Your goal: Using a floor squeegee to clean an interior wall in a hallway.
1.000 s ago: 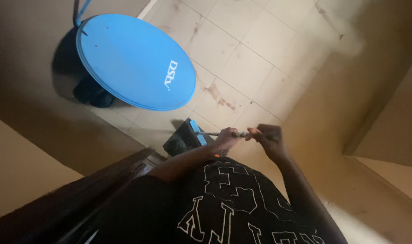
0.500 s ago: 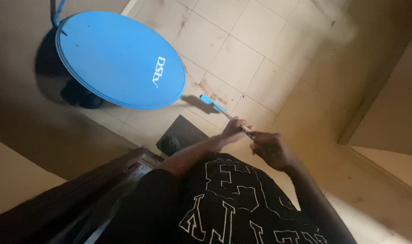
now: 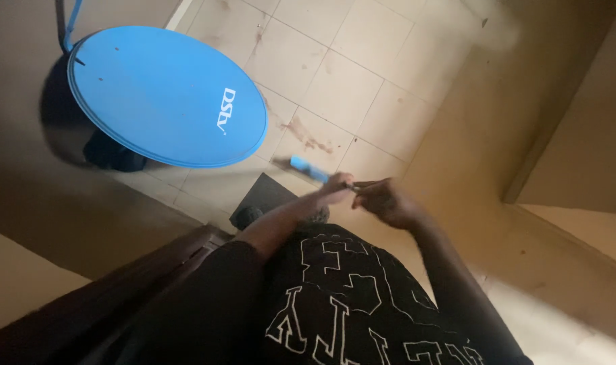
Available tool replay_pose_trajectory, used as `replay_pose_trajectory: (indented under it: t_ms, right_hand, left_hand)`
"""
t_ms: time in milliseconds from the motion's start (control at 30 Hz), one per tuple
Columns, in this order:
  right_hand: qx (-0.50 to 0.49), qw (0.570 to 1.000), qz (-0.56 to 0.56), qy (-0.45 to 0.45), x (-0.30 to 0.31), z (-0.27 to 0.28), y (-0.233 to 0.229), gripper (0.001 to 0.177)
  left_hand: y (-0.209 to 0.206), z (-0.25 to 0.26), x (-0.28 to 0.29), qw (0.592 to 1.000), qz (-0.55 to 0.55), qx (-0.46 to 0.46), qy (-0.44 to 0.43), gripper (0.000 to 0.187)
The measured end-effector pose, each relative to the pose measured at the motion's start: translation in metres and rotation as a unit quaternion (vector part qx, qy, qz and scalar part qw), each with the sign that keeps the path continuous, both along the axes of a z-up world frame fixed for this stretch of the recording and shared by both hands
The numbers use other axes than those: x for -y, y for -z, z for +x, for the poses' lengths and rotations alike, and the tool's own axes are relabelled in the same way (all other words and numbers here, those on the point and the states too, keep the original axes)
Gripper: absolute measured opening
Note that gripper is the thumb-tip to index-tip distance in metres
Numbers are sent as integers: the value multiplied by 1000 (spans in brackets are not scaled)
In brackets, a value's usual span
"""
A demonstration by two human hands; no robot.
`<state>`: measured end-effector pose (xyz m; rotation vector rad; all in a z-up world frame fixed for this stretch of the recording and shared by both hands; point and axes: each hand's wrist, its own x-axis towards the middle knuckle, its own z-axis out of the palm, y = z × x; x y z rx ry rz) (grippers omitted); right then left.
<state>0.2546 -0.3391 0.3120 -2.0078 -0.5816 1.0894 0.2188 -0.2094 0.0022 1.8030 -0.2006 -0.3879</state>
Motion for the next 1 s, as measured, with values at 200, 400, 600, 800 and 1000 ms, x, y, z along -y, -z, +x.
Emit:
replay_pose_trajectory:
  t_ms: [200, 400, 600, 800, 1000]
  right_hand:
    - [196, 947, 83, -240, -8, -23, 62, 35]
    - [240, 915, 172, -273, 4, -22, -1, 25]
    - [53, 995, 61, -52, 11, -17, -19, 21]
    - [-6, 987, 136, -83, 3, -11, 42, 19]
    - [175, 930, 157, -284, -31, -31, 38, 21]
  left_hand:
    - [94, 23, -21, 966, 121, 189, -130, 46]
    - [57, -12, 6, 967, 133, 205, -67, 27]
    - [19, -48, 23, 991, 82, 22, -103, 20]
    - [37, -35, -13, 987, 92, 29, -125, 28]
    - [17, -50, -42, 926, 95, 267, -250, 31]
